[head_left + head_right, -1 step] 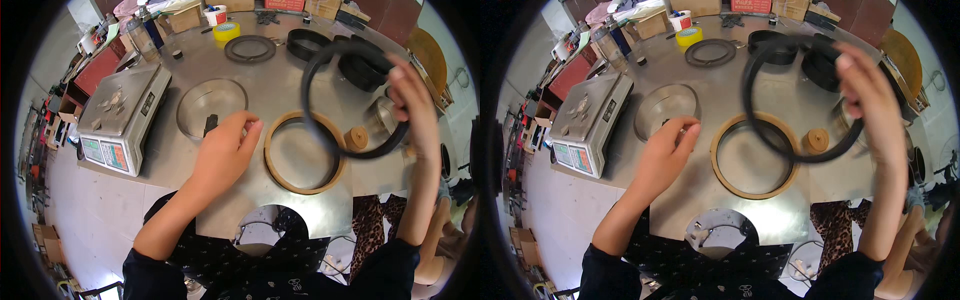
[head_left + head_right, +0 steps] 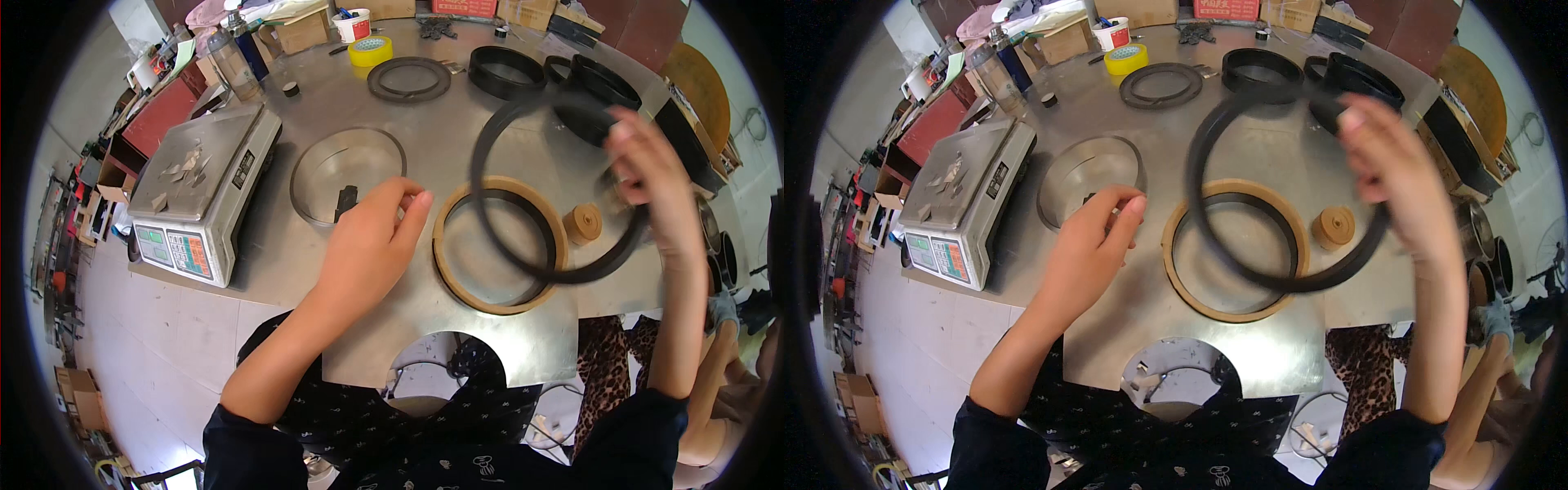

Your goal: Assembling black and wooden-style circular rings by fitting them together and applying protective tape.

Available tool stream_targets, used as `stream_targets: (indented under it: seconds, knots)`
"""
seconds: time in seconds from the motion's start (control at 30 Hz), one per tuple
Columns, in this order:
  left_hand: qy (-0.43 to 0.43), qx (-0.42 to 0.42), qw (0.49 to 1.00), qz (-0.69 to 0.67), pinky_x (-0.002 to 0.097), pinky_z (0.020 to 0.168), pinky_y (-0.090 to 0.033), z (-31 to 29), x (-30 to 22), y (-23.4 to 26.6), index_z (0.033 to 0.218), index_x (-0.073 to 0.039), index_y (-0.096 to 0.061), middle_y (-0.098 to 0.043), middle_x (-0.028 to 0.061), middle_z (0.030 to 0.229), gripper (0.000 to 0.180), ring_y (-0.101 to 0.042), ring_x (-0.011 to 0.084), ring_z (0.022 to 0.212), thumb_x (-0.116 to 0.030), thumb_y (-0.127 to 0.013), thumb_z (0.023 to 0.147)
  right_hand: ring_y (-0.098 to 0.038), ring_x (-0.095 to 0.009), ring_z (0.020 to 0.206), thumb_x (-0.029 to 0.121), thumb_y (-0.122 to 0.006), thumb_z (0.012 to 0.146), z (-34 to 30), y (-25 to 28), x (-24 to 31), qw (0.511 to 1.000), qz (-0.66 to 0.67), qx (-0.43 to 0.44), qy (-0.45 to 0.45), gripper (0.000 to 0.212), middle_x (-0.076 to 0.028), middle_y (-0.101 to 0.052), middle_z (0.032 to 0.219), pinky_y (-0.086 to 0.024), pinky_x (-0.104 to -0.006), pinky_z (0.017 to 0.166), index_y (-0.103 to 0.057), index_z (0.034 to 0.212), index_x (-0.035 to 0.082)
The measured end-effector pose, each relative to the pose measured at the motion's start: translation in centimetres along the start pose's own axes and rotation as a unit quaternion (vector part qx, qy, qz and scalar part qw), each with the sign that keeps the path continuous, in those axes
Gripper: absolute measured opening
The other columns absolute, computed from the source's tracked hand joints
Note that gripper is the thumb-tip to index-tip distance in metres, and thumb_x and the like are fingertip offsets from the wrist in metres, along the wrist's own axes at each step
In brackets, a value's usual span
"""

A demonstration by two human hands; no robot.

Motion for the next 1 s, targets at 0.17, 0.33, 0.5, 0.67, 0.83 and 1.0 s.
stream_targets:
  seconds: [0.17,0.33,0.5,0.67,0.83,1.0]
  knots:
    - [0.02,0.042,0.998,0.033,0.0439,0.071,-0.05,0.7,0.1,-2.4,0.101,0.001,-0.061,-0.065,0.0188,0.088,0.05,-0.064,0.0383,0.076,-0.047,-0.049,0.098,-0.035,-0.001,0.065,0.032,-0.052,0.102,1.8,-4.2,-9.0,0.964,0.13,0.202,-0.113,0.034,0.006,-0.045,0.084,-0.027,-0.0171,0.048,-0.059,0.122,0.006]
    - [0.018,0.102,0.969,0.226,0.0466,0.076,-0.05,2.1,0.0,-3.9,0.098,0.004,-0.061,-0.067,0.023,0.088,0.045,-0.065,0.0399,0.082,-0.041,-0.056,0.09,-0.058,-0.02,0.073,0.028,-0.054,0.099,2.3,-5.5,-10.0,0.92,-0.257,0.031,0.294,0.026,-0.007,-0.058,0.084,-0.045,-0.0327,0.062,-0.064,0.101,0.004]
    - [0.011,0.082,0.964,0.255,0.0491,0.072,-0.051,1.8,-0.7,-3.9,0.086,0.003,-0.062,-0.066,0.022,0.078,0.033,-0.065,0.0411,0.075,-0.03,-0.057,0.086,-0.062,-0.032,0.091,0.025,-0.057,0.094,1.3,-6.4,-8.3,0.87,-0.41,0.033,0.272,0.021,-0.012,-0.064,0.089,-0.049,-0.0428,0.075,-0.065,0.09,0.006]
    - [0.01,0.1,0.958,0.269,0.0493,0.071,-0.051,1.4,-0.7,-3.9,0.082,0.003,-0.063,-0.066,0.0231,0.077,0.032,-0.065,0.041,0.074,-0.029,-0.057,0.084,-0.063,-0.034,0.084,0.025,-0.058,0.092,1.6,-7.0,-9.3,0.862,-0.428,0.061,0.264,0.019,-0.011,-0.065,0.087,-0.05,-0.0446,0.071,-0.064,0.09,0.007]
    - [0.021,0.109,0.95,0.291,0.0494,0.073,-0.053,0.7,0.7,-5.2,0.082,0.002,-0.063,-0.066,0.0248,0.075,0.032,-0.066,0.0415,0.074,-0.027,-0.052,0.087,-0.064,-0.035,0.08,0.024,-0.057,0.094,1.0,-7.8,-10.6,0.877,-0.386,0.044,0.281,0.018,-0.013,-0.064,0.086,-0.05,-0.0453,0.071,-0.064,0.093,0.007]
    - [0.016,0.089,0.957,0.276,0.0515,0.071,-0.053,0.0,1.2,-5.8,0.086,0.002,-0.063,-0.066,0.0246,0.075,0.035,-0.066,0.0428,0.073,-0.03,-0.049,0.09,-0.063,-0.035,0.083,0.024,-0.057,0.094,0.9,-8.1,-11.9,0.894,-0.326,0.007,0.307,0.019,-0.013,-0.064,0.091,-0.05,-0.0446,0.074,-0.066,0.1,0.008]
Point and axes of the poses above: each hand's wrist, its own z-axis towards the middle knuckle, its own y-axis out of the back of the hand, x = y × z, the point moved 2 cm from there along z, towards the middle knuckle
